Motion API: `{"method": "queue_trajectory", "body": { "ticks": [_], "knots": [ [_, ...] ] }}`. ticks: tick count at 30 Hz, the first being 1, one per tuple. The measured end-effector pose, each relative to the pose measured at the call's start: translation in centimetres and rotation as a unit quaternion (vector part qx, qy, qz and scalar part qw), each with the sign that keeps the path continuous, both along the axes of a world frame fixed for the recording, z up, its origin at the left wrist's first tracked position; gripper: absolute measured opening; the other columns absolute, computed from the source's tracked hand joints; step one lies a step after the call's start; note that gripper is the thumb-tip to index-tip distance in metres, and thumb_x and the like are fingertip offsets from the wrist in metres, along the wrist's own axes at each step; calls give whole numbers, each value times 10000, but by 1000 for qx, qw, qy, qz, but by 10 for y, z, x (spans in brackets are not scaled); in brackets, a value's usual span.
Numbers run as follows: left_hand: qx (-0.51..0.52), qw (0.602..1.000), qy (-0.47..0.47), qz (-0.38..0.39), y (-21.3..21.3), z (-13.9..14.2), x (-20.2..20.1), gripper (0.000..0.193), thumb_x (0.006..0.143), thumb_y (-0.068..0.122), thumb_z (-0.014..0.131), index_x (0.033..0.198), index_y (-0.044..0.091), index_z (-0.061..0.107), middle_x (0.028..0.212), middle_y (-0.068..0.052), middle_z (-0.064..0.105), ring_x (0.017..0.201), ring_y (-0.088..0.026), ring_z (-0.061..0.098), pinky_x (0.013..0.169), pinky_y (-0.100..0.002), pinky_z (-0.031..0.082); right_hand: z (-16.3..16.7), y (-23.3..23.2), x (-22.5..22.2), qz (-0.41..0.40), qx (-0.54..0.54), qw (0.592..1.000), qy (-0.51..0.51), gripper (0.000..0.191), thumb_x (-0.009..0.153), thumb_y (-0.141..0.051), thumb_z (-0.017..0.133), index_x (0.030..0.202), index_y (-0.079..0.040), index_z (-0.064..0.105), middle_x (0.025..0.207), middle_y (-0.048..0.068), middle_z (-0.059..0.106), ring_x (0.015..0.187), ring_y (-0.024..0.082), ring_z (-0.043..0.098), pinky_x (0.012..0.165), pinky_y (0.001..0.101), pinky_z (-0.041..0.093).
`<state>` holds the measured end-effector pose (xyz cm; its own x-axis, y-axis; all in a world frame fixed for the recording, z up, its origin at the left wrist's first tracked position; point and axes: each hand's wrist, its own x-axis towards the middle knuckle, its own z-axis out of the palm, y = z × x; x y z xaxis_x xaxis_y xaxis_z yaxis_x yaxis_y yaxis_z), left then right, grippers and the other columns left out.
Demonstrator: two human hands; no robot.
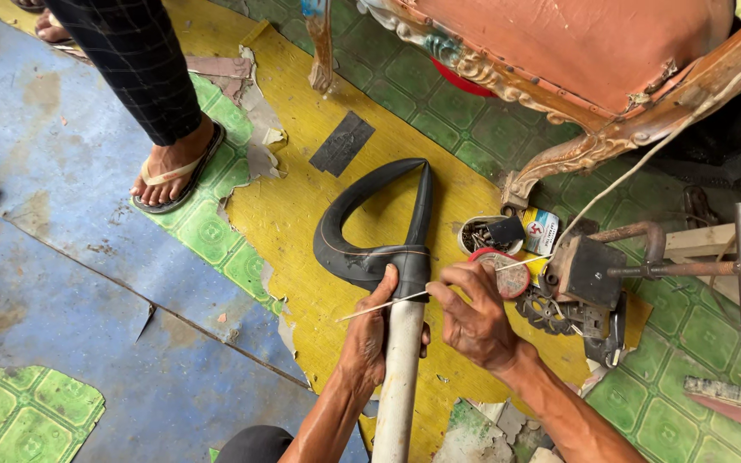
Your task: The person uses a small tool to work on a puncture in a bicycle inner tube, then applies a white substance with a stick and presses the area with a cylindrical roller. The person continues to rub the treated area with the stick and then places the tube onto a metal stand.
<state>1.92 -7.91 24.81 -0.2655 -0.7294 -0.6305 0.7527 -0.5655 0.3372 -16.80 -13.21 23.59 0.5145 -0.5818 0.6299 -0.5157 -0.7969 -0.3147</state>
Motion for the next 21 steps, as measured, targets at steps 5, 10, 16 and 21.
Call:
{"method": "queue_trajectory", "body": {
  "ticks": [5, 10, 16, 21],
  "knots": [
    [-24, 999, -34, -1, -1, -3, 0, 569, 941, 584, 604, 998, 29, 714, 626, -96, 641, 473, -207, 659, 420, -329, 545, 12, -4, 3, -21, -5, 1000, 10, 364, 776, 133, 653, 1092, -47, 668, 1043, 100, 610, 1000, 285, 610, 900, 438, 502],
    [-10, 997, -73, -7, -2, -4, 0, 566, 923, 568, 627, 959, 12, 728, 593, -115, 640, 459, -205, 656, 407, -320, 537, 17, -4, 8, -44, -16, 999, 17, 389, 762, 148, 645, 1094, -53, 652, 1057, 96, 609, 1010, 272, 608, 882, 429, 496],
    [-15, 997, -68, 14, -2, -7, -2, 541, 900, 544, 667, 944, 6, 698, 602, -116, 642, 467, -217, 662, 407, -334, 537, 13, -1, 8, -17, 5, 1000, 14, 400, 741, 143, 615, 1096, -38, 654, 1012, 106, 593, 967, 297, 611, 873, 442, 506],
    [-35, 997, -50, 44, -3, -10, -6, 557, 922, 519, 700, 951, -37, 686, 638, -111, 652, 489, -229, 667, 428, -335, 540, 5, 1, 3, -14, 5, 1000, -1, 371, 760, 126, 628, 1097, -25, 666, 1036, 141, 602, 977, 317, 616, 861, 431, 513]
  ]
}}
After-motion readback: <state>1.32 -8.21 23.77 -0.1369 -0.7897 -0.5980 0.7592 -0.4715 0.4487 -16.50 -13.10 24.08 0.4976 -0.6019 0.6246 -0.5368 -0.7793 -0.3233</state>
